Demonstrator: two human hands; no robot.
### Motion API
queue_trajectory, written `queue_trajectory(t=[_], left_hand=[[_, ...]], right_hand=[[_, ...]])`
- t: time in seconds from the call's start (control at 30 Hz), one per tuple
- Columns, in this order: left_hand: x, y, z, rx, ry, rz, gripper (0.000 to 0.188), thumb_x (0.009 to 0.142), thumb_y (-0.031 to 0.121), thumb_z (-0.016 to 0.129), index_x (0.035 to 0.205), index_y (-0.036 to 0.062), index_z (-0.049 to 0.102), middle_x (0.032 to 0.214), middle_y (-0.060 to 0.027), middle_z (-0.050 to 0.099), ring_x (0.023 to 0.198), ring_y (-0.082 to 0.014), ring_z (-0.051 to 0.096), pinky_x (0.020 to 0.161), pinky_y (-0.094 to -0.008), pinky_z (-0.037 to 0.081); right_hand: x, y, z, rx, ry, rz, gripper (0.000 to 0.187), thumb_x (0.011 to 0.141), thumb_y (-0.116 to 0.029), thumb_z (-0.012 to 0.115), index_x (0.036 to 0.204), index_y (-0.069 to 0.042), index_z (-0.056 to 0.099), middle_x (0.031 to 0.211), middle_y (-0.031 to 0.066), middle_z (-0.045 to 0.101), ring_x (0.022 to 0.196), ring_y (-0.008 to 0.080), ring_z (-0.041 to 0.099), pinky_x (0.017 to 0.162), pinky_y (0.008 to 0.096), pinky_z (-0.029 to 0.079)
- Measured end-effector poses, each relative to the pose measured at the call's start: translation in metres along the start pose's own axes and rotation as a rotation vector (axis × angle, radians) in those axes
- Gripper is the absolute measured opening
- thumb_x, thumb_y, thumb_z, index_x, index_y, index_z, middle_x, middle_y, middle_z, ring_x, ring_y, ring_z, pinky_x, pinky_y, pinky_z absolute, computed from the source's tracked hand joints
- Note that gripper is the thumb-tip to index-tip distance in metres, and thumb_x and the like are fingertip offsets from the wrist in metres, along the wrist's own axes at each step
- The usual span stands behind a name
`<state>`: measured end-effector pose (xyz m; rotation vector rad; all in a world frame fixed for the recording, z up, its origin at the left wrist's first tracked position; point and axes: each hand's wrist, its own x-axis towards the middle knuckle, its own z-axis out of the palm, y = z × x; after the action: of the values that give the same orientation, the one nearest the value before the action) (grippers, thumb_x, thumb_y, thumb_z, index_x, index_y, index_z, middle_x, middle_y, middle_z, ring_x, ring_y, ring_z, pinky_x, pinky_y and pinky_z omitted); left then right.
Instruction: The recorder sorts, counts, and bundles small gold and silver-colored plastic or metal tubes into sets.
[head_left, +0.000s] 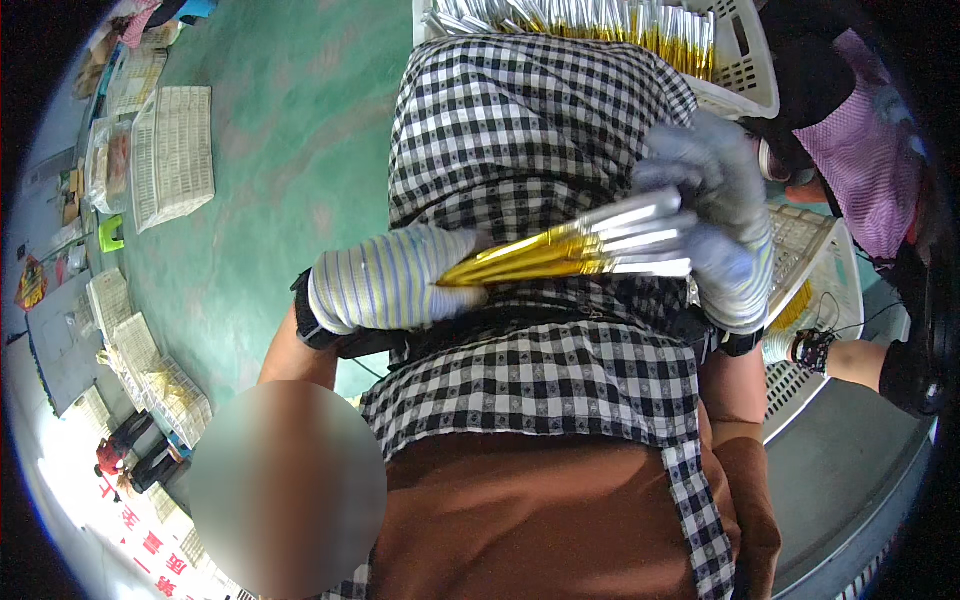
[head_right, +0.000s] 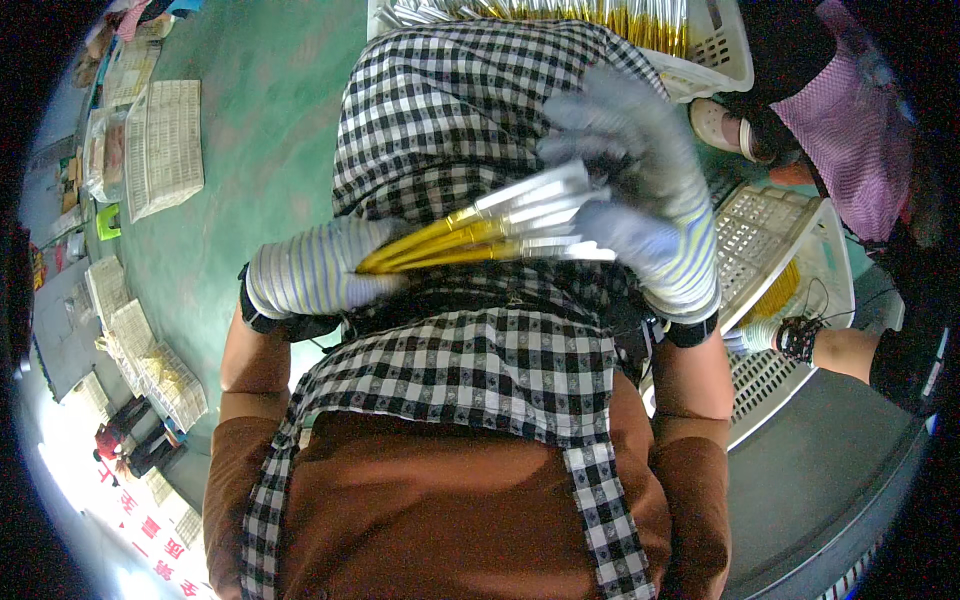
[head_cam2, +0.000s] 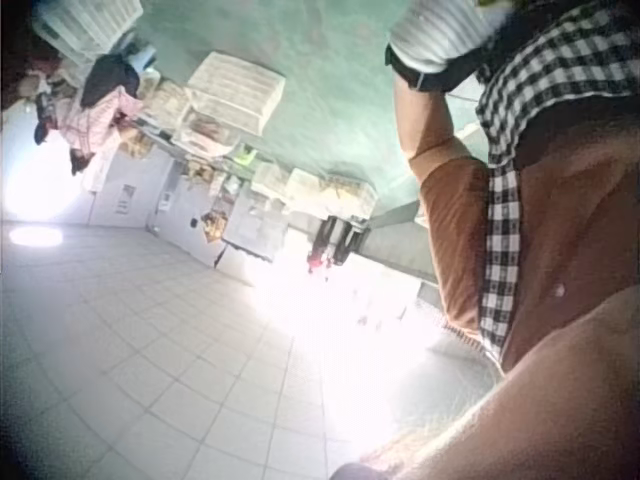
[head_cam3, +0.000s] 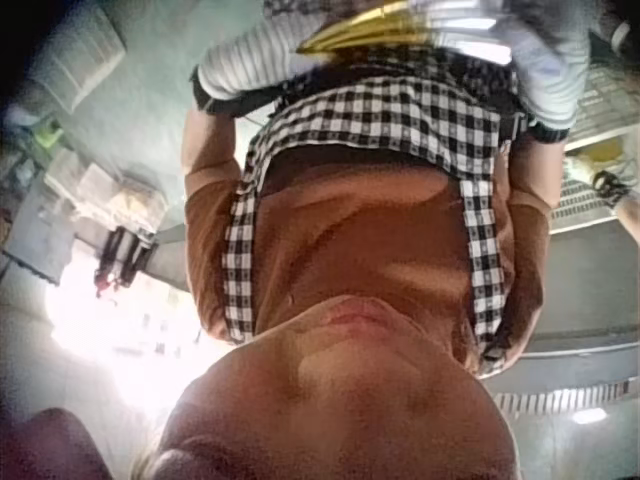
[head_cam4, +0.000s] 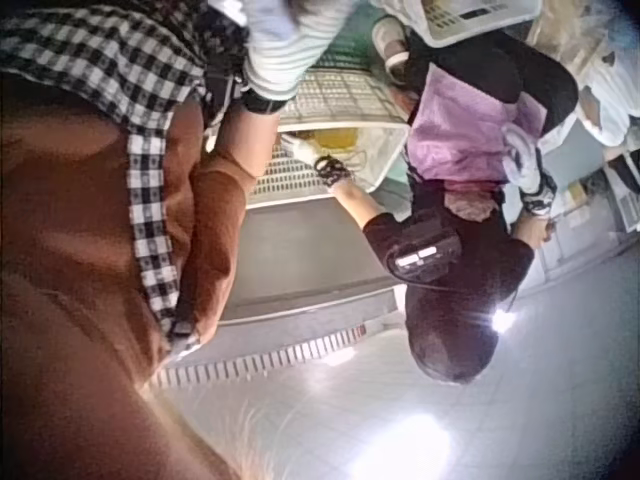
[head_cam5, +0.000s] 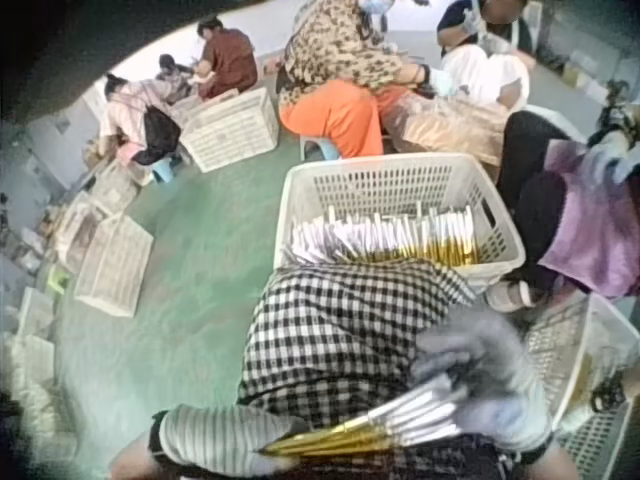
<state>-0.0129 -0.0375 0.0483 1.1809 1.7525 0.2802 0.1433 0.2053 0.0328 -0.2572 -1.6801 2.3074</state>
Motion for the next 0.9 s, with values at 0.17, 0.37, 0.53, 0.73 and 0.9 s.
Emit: queue_trajectory(t=[0.17, 0.37, 0.53, 0.73, 0.9], left_hand=[[-0.005, -0.011, 0.012, -0.021, 0.022, 0.087, 0.041, 0.084, 0.029, 0.059, 0.115, 0.0024, 0.052, 0.087, -0.0193, 0.061, 0.081, -0.0354, 0.06, 0.073, -0.0412, 0.048], [0.003, -0.003, -0.006, -0.793, 0.123, 0.136, 0.041, 0.082, 0.011, 0.063, 0.121, 0.0031, 0.054, 0.097, 0.0002, 0.06, 0.09, -0.0112, 0.054, 0.083, -0.0265, 0.044], [0.035, 0.012, 0.009, -0.575, 0.036, 0.476, 0.048, 0.083, 0.018, 0.067, 0.125, 0.0037, 0.05, 0.118, -0.0093, 0.057, 0.11, -0.0185, 0.053, 0.099, -0.0319, 0.039], [0.058, -0.015, 0.026, -0.148, 0.347, 0.851, 0.068, 0.077, 0.024, 0.072, 0.132, 0.0024, 0.038, 0.132, -0.0162, 0.042, 0.125, -0.0322, 0.04, 0.107, -0.0407, 0.03], [0.043, -0.019, 0.012, -0.375, -0.37, 0.388, 0.047, 0.088, 0.026, 0.061, 0.126, 0.0029, 0.047, 0.112, -0.0093, 0.056, 0.105, -0.0167, 0.051, 0.096, -0.0304, 0.038]], right_hand=[[-0.005, 0.012, -0.002, -0.461, -0.213, -0.005, 0.071, 0.069, -0.038, 0.077, 0.124, -0.002, 0.049, 0.124, 0.0136, 0.054, 0.111, 0.024, 0.055, 0.095, 0.0356, 0.044], [0.005, 0.028, -0.02, 0.205, 0.041, -0.214, 0.068, 0.084, -0.036, 0.065, 0.136, -0.003, 0.037, 0.133, 0.0135, 0.045, 0.122, 0.0256, 0.046, 0.103, 0.0401, 0.037], [0.006, 0.019, 0.035, -0.067, -0.478, 0.192, 0.077, 0.067, -0.032, 0.08, 0.13, -0.003, 0.046, 0.132, 0.0129, 0.047, 0.121, 0.0248, 0.046, 0.104, 0.0374, 0.035], [0.02, 0.049, 0.043, -0.204, -0.776, -0.18, 0.058, 0.075, -0.036, 0.075, 0.12, -0.004, 0.056, 0.126, 0.0122, 0.05, 0.119, 0.0272, 0.046, 0.101, 0.0361, 0.035], [0.0, 0.07, 0.014, -0.166, -0.706, 0.01, 0.077, 0.073, -0.038, 0.077, 0.131, 0.0, 0.043, 0.129, 0.014, 0.05, 0.121, 0.0254, 0.046, 0.103, 0.0376, 0.035]])
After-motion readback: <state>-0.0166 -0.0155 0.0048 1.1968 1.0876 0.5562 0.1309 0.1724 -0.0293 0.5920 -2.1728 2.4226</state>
